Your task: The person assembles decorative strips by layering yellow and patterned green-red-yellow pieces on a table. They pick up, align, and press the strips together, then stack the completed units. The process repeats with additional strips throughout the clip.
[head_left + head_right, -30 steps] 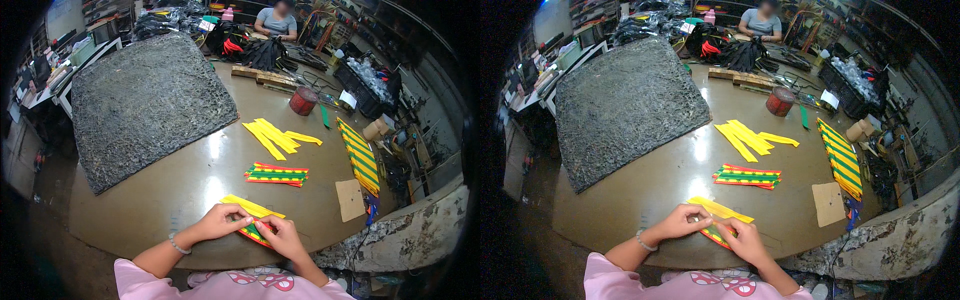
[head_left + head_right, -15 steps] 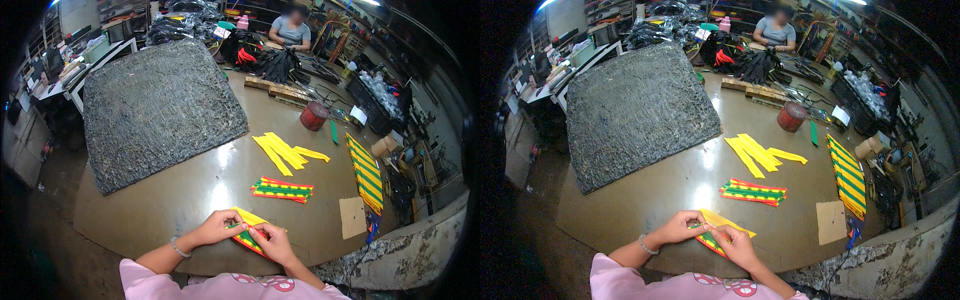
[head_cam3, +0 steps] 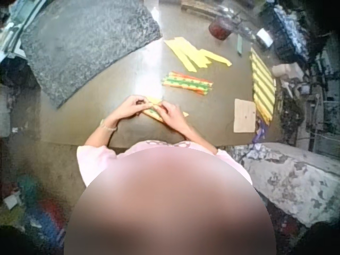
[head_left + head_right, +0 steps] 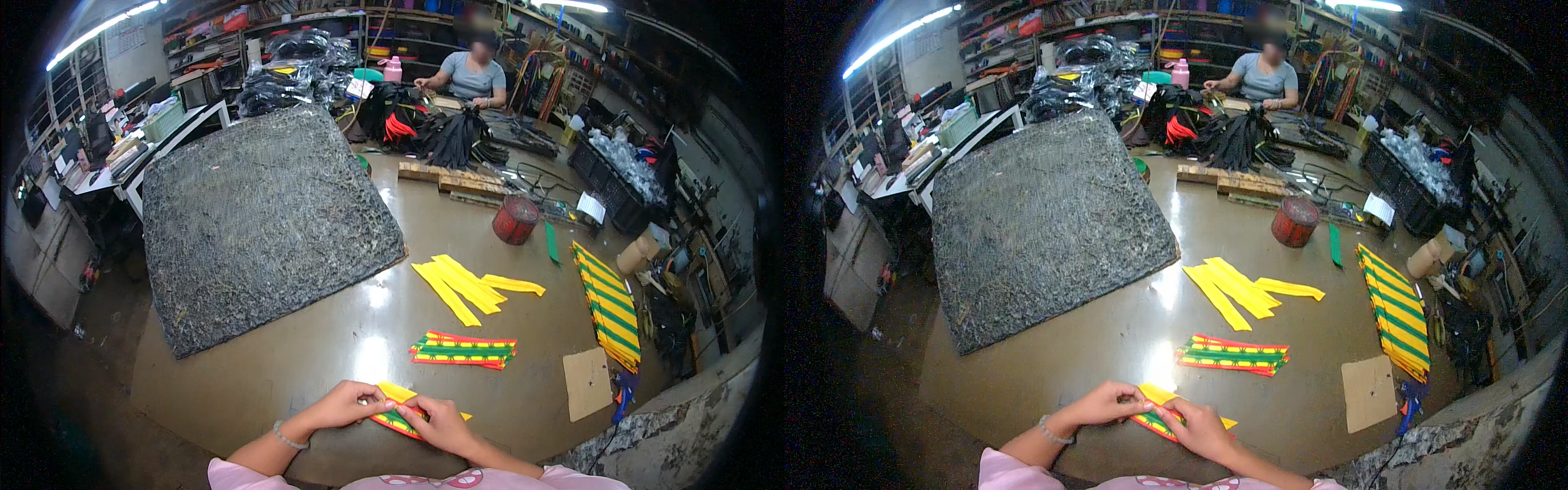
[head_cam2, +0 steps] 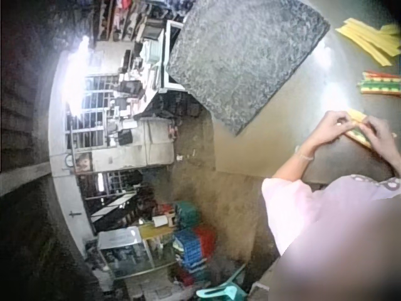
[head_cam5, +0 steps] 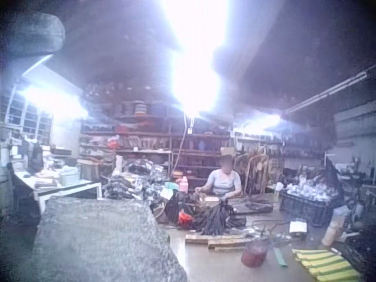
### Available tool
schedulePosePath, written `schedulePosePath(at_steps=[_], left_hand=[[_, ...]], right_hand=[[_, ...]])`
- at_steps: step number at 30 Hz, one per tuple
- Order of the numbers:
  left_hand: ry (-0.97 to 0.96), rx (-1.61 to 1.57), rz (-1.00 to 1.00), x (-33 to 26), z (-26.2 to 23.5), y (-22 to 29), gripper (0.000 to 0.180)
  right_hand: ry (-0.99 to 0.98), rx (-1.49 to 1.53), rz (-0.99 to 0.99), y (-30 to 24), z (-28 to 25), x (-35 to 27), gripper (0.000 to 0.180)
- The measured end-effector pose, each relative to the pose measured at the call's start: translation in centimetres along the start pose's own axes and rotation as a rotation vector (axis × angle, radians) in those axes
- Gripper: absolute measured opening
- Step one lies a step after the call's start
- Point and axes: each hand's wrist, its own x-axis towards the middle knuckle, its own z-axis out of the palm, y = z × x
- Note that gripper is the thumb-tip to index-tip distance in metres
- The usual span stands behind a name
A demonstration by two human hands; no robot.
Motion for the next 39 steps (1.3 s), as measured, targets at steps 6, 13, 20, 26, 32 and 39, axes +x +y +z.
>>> schedulePosePath(at_steps=[6, 13, 20, 26, 32, 39], left_hand=[[0.227, 0.254, 0.400, 0.3, 1.0, -0.3, 0.023], [0.270, 0.343, 0.454, -0.1, 0.8, 1.2, 0.021], [0.217, 0.284, 0.449, -0.7, 0.8, 1.7, 0.021], [0.155, 0.253, 0.395, -1.2, 1.3, 2.4, 0.021], [-0.047, 0.296, 0.366, -1.3, 1.6, 1.9, 0.024], [0.496, 0.638, 0.458, 0.3, -1.0, 0.9, 0.019]], right_hand=[[0.125, -0.101, -0.122, 0.1, 0.9, -0.8, 0.021], [0.084, 0.091, -0.066, -0.3, 0.1, -0.2, 0.027], [0.002, 0.093, -0.040, -0.3, -0.7, -0.3, 0.025], [-0.022, 0.120, 0.048, -1.6, -1.2, -1.6, 0.028], [-0.055, 0.115, 0.165, -2.0, -2.4, -5.0, 0.023], [-0.073, 0.056, 0.305, -1.8, -1.9, -4.5, 0.025]])
